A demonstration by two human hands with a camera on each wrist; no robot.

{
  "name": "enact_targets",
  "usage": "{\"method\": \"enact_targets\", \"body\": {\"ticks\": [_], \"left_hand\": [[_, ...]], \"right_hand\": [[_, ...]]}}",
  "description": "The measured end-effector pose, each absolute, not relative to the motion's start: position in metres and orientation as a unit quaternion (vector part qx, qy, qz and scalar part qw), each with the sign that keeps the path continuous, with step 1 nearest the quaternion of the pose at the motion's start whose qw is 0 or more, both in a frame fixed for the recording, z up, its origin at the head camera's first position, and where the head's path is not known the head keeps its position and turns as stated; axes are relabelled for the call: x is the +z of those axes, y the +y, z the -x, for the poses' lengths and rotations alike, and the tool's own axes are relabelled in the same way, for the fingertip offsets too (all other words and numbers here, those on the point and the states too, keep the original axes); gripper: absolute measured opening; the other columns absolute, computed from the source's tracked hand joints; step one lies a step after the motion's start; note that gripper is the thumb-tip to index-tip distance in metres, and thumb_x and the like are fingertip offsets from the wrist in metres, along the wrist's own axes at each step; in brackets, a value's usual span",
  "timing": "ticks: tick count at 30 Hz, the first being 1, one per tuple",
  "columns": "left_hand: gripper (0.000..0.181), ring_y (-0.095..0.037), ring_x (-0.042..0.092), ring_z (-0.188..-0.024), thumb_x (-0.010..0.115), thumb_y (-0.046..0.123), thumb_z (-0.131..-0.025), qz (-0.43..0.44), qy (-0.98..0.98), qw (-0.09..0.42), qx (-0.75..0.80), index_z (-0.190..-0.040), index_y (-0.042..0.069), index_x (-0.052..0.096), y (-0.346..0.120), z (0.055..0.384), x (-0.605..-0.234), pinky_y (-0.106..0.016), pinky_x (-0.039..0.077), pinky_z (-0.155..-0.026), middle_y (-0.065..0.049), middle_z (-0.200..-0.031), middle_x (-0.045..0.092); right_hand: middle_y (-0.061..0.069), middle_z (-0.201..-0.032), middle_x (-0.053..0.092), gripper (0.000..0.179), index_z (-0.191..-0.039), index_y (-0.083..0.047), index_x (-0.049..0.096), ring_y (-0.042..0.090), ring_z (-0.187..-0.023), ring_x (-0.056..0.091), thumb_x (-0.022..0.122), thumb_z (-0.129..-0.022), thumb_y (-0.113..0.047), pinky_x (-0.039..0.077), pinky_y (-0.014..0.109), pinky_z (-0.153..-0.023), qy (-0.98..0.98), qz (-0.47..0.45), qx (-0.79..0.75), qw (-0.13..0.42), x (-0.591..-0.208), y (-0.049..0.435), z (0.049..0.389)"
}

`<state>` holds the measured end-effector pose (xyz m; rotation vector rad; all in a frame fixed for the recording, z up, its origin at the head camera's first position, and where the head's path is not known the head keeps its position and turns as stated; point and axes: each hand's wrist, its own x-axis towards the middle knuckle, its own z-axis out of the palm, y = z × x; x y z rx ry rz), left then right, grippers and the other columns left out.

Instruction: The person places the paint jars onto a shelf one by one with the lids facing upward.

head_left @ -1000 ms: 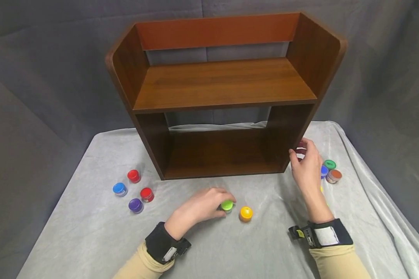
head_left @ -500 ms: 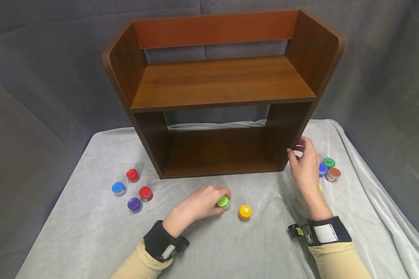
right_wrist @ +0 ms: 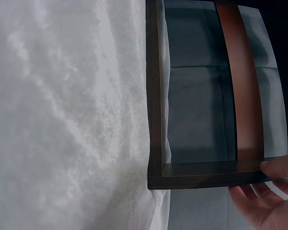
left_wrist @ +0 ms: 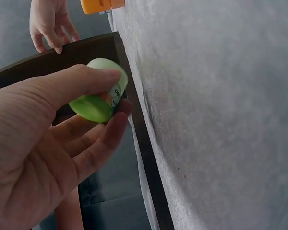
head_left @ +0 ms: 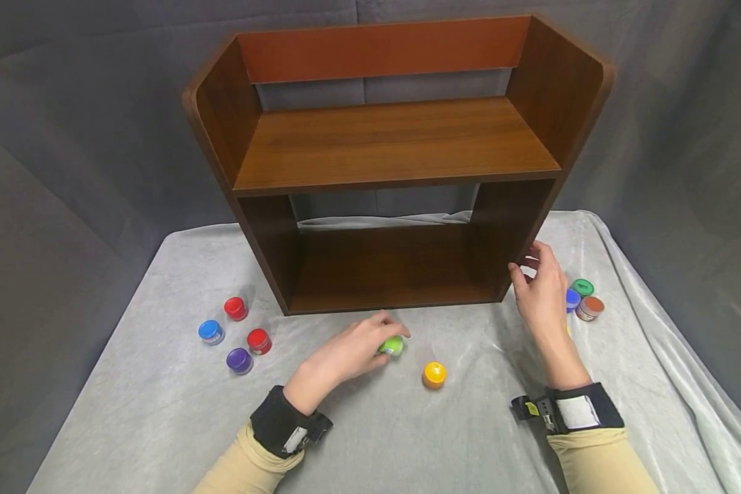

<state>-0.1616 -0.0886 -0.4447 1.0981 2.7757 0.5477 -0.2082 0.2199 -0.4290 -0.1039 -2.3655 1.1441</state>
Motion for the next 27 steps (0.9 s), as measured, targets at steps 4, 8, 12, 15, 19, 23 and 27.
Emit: {"method": "enact_targets", "body": {"ticks": [4, 8, 12, 15, 19, 23, 27], "left_hand": [[0.040, -0.016, 0.063, -0.086, 0.075, 0.008, -0.087, -0.357, 0.915, 0.041, 0.185, -0.124, 0.020, 0.067, -0.0900, 0.1620, -0.4445, -0.027, 0.056, -0.078, -0.004, -0.123, 0.059], [0.037, -0.018, 0.064, -0.093, 0.076, 0.007, -0.087, -0.356, 0.914, 0.027, 0.195, -0.121, 0.018, 0.068, -0.0910, 0.1629, -0.4439, -0.031, 0.056, -0.084, -0.005, -0.121, 0.060], [0.033, -0.019, 0.060, -0.103, 0.076, 0.007, -0.086, -0.365, 0.912, -0.004, 0.188, -0.117, 0.017, 0.069, -0.0911, 0.1644, -0.4435, -0.033, 0.054, -0.091, -0.004, -0.116, 0.065], [0.031, -0.020, 0.059, -0.105, 0.077, 0.007, -0.086, -0.370, 0.910, -0.025, 0.184, -0.114, 0.016, 0.069, -0.0917, 0.1651, -0.4433, -0.033, 0.054, -0.093, -0.002, -0.113, 0.067], [0.032, -0.019, 0.059, -0.104, 0.079, 0.008, -0.084, -0.361, 0.913, -0.026, 0.187, -0.113, 0.016, 0.068, -0.0922, 0.1661, -0.4438, -0.033, 0.055, -0.092, -0.001, -0.113, 0.068], [0.034, -0.019, 0.061, -0.102, 0.079, 0.008, -0.084, -0.347, 0.918, -0.015, 0.193, -0.114, 0.015, 0.066, -0.0928, 0.1671, -0.4448, -0.034, 0.056, -0.091, -0.003, -0.113, 0.068], [0.035, -0.019, 0.061, -0.098, 0.080, 0.008, -0.083, -0.342, 0.918, -0.016, 0.198, -0.113, 0.015, 0.063, -0.0939, 0.1679, -0.4461, -0.034, 0.056, -0.089, -0.003, -0.109, 0.068]], "right_hand": [[0.025, -0.127, 0.063, 0.038, -0.130, 0.003, 0.052, 0.041, -0.112, 0.067, 0.062, -0.094, -0.003, 0.056, 0.053, -0.089, -0.870, 0.039, 0.421, 0.254, -0.4297, 0.2205, 0.2084], [0.025, -0.128, 0.062, 0.039, -0.131, 0.003, 0.052, 0.041, -0.112, 0.066, 0.063, -0.094, -0.003, 0.056, 0.053, -0.089, -0.870, 0.039, 0.421, 0.253, -0.4299, 0.2208, 0.2083], [0.025, -0.128, 0.062, 0.039, -0.131, 0.003, 0.052, 0.040, -0.112, 0.066, 0.063, -0.094, -0.003, 0.056, 0.053, -0.089, -0.871, 0.039, 0.419, 0.253, -0.4299, 0.2209, 0.2084], [0.025, -0.128, 0.062, 0.039, -0.131, 0.003, 0.052, 0.040, -0.112, 0.066, 0.063, -0.094, -0.004, 0.056, 0.053, -0.089, -0.872, 0.038, 0.417, 0.253, -0.4300, 0.2210, 0.2087], [0.025, -0.128, 0.063, 0.039, -0.131, 0.003, 0.052, 0.041, -0.112, 0.066, 0.063, -0.094, -0.004, 0.056, 0.053, -0.089, -0.871, 0.035, 0.419, 0.253, -0.4304, 0.2211, 0.2089], [0.025, -0.128, 0.063, 0.039, -0.131, 0.002, 0.052, 0.041, -0.112, 0.066, 0.064, -0.094, -0.003, 0.056, 0.054, -0.089, -0.870, 0.034, 0.420, 0.255, -0.4310, 0.2212, 0.2090], [0.025, -0.128, 0.063, 0.039, -0.131, 0.002, 0.053, 0.041, -0.112, 0.067, 0.064, -0.094, -0.002, 0.056, 0.054, -0.089, -0.869, 0.034, 0.420, 0.258, -0.4314, 0.2210, 0.2087]]}}
